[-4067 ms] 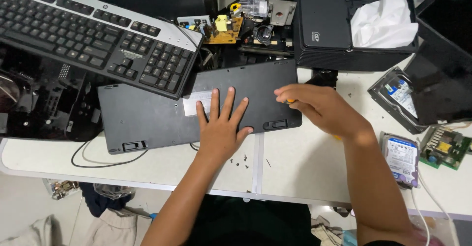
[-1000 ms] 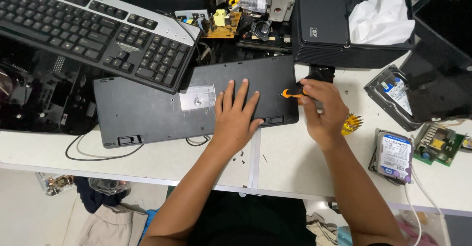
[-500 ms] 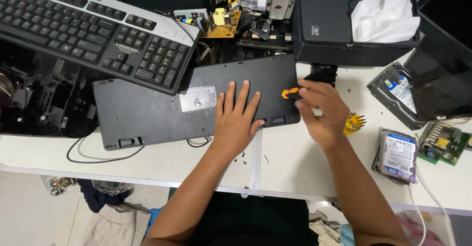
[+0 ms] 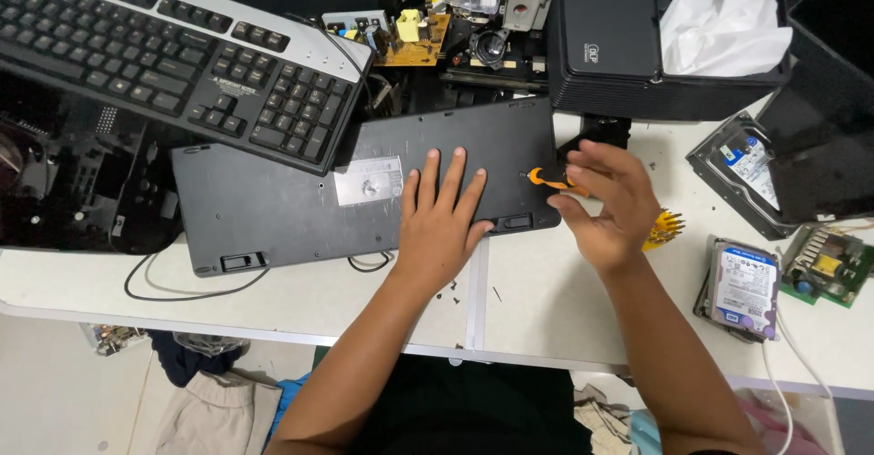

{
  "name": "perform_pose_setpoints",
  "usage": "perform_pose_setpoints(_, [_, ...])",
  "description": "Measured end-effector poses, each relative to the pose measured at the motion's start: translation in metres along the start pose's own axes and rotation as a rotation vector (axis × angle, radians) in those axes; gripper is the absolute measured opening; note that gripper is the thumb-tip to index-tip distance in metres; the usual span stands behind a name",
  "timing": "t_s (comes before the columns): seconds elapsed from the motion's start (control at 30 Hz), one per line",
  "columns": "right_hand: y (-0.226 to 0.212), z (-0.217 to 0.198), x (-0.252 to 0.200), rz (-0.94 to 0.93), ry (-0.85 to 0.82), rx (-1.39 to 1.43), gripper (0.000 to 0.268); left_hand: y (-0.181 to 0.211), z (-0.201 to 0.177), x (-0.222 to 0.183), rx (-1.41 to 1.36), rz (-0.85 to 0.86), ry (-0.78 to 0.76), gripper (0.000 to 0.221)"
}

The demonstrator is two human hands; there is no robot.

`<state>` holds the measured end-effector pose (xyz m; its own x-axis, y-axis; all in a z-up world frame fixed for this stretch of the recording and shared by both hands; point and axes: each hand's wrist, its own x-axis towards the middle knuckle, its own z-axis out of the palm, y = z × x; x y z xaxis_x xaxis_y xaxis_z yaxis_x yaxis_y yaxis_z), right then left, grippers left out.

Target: Removing multiple internal screws from the back of a computer keyboard using a manual screwdriver.

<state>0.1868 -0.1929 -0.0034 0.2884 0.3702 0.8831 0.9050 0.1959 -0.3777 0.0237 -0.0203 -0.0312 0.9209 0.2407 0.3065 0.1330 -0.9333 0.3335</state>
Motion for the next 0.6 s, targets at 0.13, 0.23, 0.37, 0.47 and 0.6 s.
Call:
perform_pose_setpoints(0.13, [0.005, -0.005, -0.005, 0.037, 0.027, -0.023, 0.024, -0.001, 0.002, 0.000, 0.011, 0.009, 0.011, 0.064])
perform_pose_setpoints(0.23, [0.001, 0.000, 0.000, 0.072, 0.021, 0.019, 0.019, -0.001, 0.001, 0.000, 0.008, 0.009, 0.013, 0.063])
perform_pose_setpoints(0.37, [-0.005, 0.003, 0.004, 0.064, 0.027, 0.026, 0.016, -0.001, 0.002, 0.000, 0.005, 0.007, 0.016, 0.064])
perform_pose_setpoints(0.47, [0.000, 0.003, 0.001, 0.044, 0.034, 0.025, 0.017, -0.002, 0.003, 0.000, 0.006, 0.005, 0.010, 0.065])
perform_pose_setpoints(0.6, [0.008, 0.001, -0.011, 0.054, 0.063, -0.011, 0.022, -0.002, 0.003, -0.001, 0.002, 0.008, 0.010, 0.064])
